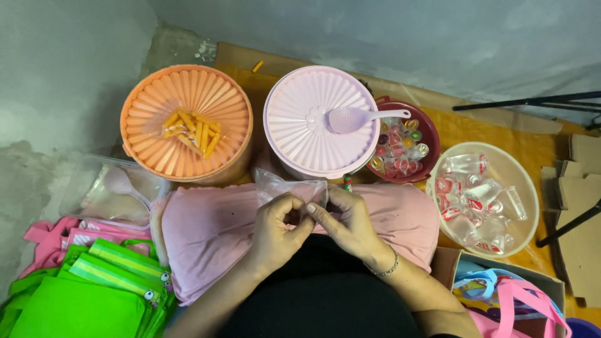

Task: The person scoops orange and beige snacks from containers into small plastic bags by hand using a purple scoop, and then seals the bags.

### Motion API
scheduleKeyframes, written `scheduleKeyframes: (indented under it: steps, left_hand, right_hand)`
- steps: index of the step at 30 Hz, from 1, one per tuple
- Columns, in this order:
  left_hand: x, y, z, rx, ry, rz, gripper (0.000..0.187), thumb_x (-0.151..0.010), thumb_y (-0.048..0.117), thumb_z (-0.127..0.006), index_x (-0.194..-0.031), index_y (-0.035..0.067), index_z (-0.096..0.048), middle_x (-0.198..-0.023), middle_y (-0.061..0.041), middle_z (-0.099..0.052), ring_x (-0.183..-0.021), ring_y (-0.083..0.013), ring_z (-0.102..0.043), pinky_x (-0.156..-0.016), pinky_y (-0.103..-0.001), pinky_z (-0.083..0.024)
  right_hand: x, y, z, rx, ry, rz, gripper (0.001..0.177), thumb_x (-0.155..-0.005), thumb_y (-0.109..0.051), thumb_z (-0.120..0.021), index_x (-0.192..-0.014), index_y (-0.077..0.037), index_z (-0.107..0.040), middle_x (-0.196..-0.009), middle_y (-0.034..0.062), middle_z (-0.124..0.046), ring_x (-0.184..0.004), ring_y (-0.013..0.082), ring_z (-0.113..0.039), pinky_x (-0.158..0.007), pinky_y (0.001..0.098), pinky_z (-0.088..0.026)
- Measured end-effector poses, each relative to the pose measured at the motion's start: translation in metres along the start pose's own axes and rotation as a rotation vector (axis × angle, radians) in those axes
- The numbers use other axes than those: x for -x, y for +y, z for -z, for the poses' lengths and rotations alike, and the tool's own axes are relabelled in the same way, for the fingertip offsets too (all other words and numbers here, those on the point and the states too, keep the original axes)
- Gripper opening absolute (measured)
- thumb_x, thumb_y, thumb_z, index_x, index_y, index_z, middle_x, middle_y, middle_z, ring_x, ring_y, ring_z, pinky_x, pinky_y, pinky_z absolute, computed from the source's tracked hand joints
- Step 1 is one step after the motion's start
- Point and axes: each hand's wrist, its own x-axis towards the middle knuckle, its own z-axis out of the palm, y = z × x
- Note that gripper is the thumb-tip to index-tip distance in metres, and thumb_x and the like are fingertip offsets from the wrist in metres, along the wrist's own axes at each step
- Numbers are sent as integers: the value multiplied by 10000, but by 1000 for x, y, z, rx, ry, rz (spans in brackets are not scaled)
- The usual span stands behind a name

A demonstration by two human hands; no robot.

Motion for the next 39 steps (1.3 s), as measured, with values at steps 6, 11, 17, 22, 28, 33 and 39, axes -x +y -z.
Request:
scheduleKeyframes:
  steps: [6, 11, 17, 22, 28, 33, 39]
  left_hand:
    - [-6, 4, 1, -203, 106, -171, 140, -639, 9, -665, -591, 40, -538, -511, -95, -494, -478, -229, -551, -411, -280, -455]
    - [-10, 6, 3, -172, 56, -173, 126, -661, 28, -657, -603, 48, -547, -511, -79, -507, -496, -211, -562, -446, -269, -466]
    - [-11, 1, 4, -329, 134, -323, 77, -673, -4, -584, -652, 55, -540, -539, -58, -489, -489, -204, -542, -437, -238, -458]
    - [-11, -9, -1, -452, 202, -436, 90, -661, -39, -529, -686, 44, -506, -564, -55, -437, -485, -210, -504, -433, -253, -451]
    - [-11, -3, 5, -739, 362, -548, 348, -601, 8, -510, -931, 97, -580, -893, -79, -505, -729, -233, -546, -640, -332, -464]
    - [-13, 33, 26, -529, -191, -505, 985, -495, 347, -821, -1272, 9, -319, -1336, -231, -251, -1265, -459, -89, -1007, -546, -49]
    - [-18, 30, 35, -511, -475, -174, 972, -398, 293, -839, -1207, -3, -387, -1015, -199, -553, -1065, -379, -460, -991, -525, -137]
  right_hand:
    - [-4, 2, -6, -172, 29, -68, 75, -783, -51, -593, -734, 4, -579, -552, 72, -561, -550, 115, -572, -525, 246, -495]
    - [-11, 3, -8, -84, 3, 20, 158, -819, -66, -533, -678, -8, -577, -530, 75, -522, -545, 107, -522, -496, 240, -458]
    - [-13, 11, -1, 24, 8, 26, 82, -757, -48, -552, -699, -11, -596, -568, 107, -548, -557, 162, -549, -531, 282, -476]
    - [-11, 22, -3, 255, 33, 7, 44, -718, -48, -585, -723, -5, -593, -549, 132, -551, -521, 222, -585, -483, 309, -473]
    - [-10, 29, 5, 603, 17, 67, 51, -670, -69, -594, -720, -57, -592, -557, 115, -532, -532, 303, -589, -459, 340, -461]
    - [-18, 15, 19, 268, -254, 121, 128, -720, -97, -553, -610, -38, -531, -499, 135, -457, -446, 296, -492, -425, 330, -415]
    - [-30, 0, 31, 27, -529, 217, 179, -773, -126, -577, -621, -51, -518, -555, 64, -462, -523, 144, -444, -489, 279, -388]
